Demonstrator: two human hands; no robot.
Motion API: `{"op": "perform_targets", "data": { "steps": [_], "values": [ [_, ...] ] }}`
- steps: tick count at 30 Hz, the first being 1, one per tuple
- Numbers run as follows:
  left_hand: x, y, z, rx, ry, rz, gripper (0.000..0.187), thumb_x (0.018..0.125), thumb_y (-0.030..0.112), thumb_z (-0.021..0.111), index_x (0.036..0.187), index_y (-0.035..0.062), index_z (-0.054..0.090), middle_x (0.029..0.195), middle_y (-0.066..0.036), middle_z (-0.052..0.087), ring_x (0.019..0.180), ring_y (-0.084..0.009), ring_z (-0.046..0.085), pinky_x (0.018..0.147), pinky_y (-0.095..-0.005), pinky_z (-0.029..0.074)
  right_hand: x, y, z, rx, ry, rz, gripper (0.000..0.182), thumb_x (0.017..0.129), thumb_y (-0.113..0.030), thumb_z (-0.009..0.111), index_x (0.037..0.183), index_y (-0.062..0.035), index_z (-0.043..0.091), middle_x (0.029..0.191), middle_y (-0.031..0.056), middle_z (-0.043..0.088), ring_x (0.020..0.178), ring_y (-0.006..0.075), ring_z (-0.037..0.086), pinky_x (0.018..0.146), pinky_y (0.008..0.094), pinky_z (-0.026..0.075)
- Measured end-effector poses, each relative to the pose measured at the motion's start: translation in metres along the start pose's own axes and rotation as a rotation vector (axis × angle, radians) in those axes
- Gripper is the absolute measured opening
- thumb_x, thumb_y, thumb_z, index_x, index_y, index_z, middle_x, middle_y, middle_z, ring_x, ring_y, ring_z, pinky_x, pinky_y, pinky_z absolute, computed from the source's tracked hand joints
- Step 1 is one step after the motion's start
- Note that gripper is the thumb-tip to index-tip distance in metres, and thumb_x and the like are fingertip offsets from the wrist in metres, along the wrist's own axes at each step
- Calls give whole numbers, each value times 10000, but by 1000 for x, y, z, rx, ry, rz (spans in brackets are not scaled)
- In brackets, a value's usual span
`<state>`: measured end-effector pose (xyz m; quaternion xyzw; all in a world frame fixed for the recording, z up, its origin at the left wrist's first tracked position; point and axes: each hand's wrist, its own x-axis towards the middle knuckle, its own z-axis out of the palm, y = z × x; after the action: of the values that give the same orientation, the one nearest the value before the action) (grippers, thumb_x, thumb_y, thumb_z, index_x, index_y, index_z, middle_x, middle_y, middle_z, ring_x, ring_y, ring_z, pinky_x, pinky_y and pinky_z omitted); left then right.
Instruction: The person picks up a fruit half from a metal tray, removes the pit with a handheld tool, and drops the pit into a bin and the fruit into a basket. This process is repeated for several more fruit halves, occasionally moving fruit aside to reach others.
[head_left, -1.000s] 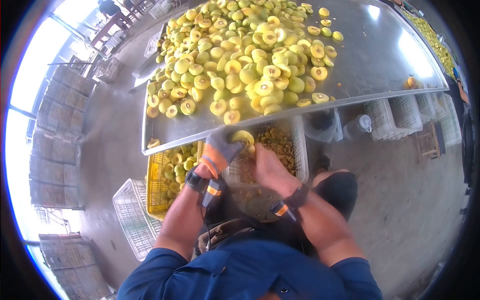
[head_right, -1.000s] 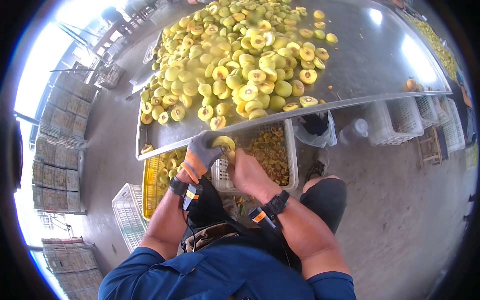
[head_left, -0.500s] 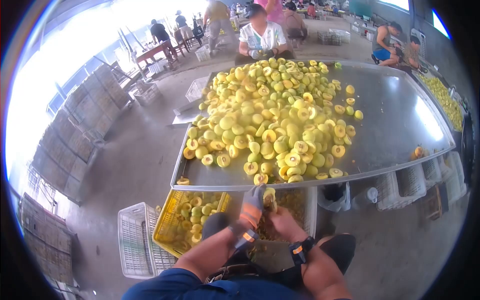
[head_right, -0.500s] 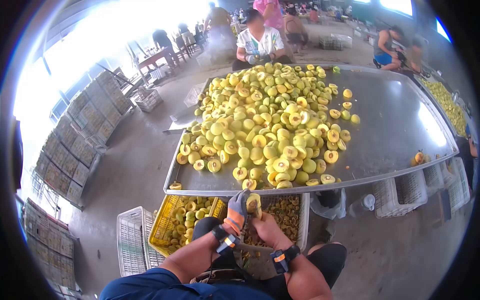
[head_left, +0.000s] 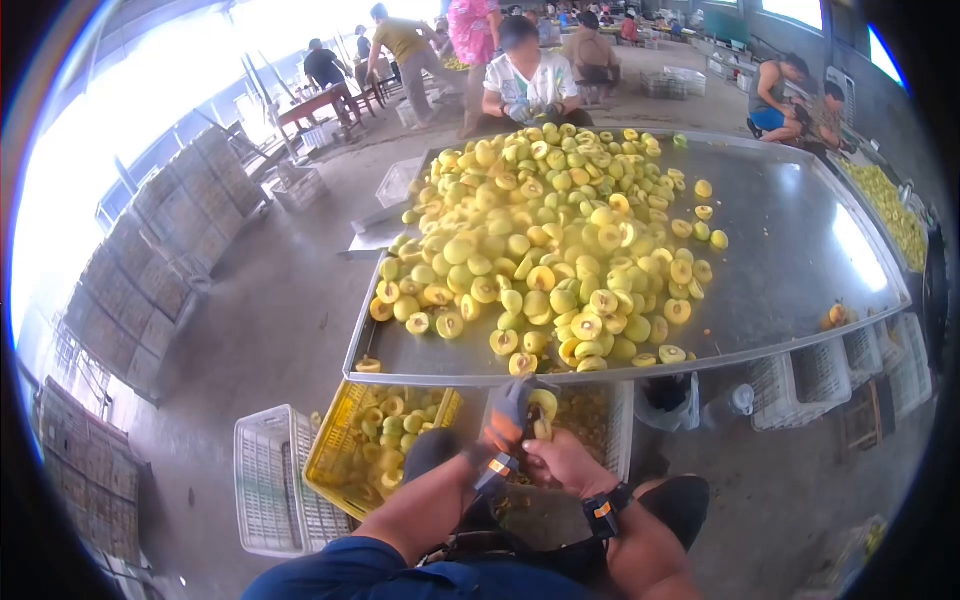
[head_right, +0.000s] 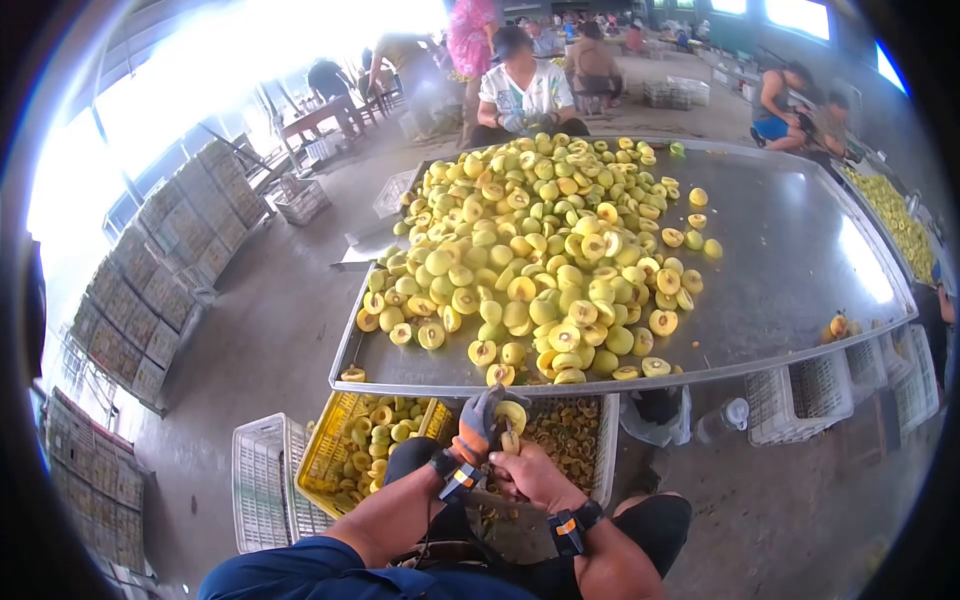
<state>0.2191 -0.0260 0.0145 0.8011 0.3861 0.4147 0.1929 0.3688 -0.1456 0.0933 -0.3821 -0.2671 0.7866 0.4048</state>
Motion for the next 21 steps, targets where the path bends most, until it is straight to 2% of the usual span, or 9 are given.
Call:
{"op": "perform_targets", "data": {
  "steps": [1, 3, 5, 8, 9, 12, 16, 17, 21],
  "values": [
    [-1, 4, -4, 6, 44, 109, 492, 796, 60, 749, 1274, -2, 654, 1092, -217, 735, 984, -407, 712, 876, -436, 578, -1, 1, 1, 2, -35, 9, 130, 1030, -157, 579, 921, -87, 570, 729, -9, 518, 538, 104, 466, 483, 308, 367],
    [5, 16, -20, -265, -92, -69, 385, 861, 89, 710, 1235, 0, 688, 1042, -190, 746, 927, -347, 727, 858, -400, 578, -2, 2, 5, -56, -65, 30, 130, 1035, -156, 579, 919, -104, 551, 724, -15, 501, 530, 105, 455, 478, 304, 360],
    [18, 59, -39, -620, -157, -440, 270, 1067, 146, 539, 1081, -9, 759, 951, -146, 762, 854, -186, 703, 761, -330, 570, 0, 0, 13, -174, -55, 49, 144, 1040, -156, 578, 909, -119, 530, 720, -18, 491, 520, 109, 450, 475, 298, 355],
    [18, 64, -48, -546, -207, -316, 277, 1074, 156, 536, 1086, -8, 759, 947, -138, 770, 827, -154, 694, 746, -320, 564, -4, 7, 13, -49, -84, 96, 141, 1044, -165, 582, 920, -118, 536, 710, -29, 470, 511, 105, 446, 473, 291, 361],
    [19, 65, -51, -518, -192, -310, 210, 1021, 124, 602, 1115, -2, 740, 981, -130, 761, 860, -213, 713, 771, -349, 572, -4, 8, 13, -34, -100, 106, 131, 1046, -165, 585, 936, -111, 539, 715, -33, 471, 516, 100, 448, 472, 285, 362],
    [6, 13, -40, 122, 124, 87, 241, 926, 84, 673, 1154, 17, 714, 1025, -133, 740, 922, -299, 722, 815, -395, 577, -7, 8, 7, -7, -121, 128, 133, 1048, -170, 593, 950, -95, 543, 719, -37, 476, 523, 94, 454, 469, 279, 369],
    [1, -29, -78, -265, 325, -450, 206, 1010, 122, 612, 1096, -14, 742, 1022, -109, 763, 907, -210, 689, 829, -338, 557, 9, 35, -8, -204, 88, 114, 204, 1040, -182, 608, 872, -95, 532, 674, -14, 492, 500, 113, 477, 456, 307, 392],
    [-2, -40, -93, -348, 367, -531, 221, 1031, 131, 597, 1081, -21, 749, 1021, -103, 768, 903, -187, 680, 833, -323, 552, 14, 42, -12, -315, 181, 105, 223, 1037, -185, 613, 850, -97, 528, 659, -6, 499, 491, 118, 485, 451, 314, 399],
    [-29, -58, -159, -412, 473, -652, 261, 1060, 164, 602, 1062, -26, 781, 939, -48, 769, 844, -134, 660, 804, -295, 544, 15, 42, -12, -93, 124, 130, 273, 1030, -185, 598, 783, -95, 521, 616, 25, 505, 462, 157, 495, 455, 328, 404]
  ]
}}
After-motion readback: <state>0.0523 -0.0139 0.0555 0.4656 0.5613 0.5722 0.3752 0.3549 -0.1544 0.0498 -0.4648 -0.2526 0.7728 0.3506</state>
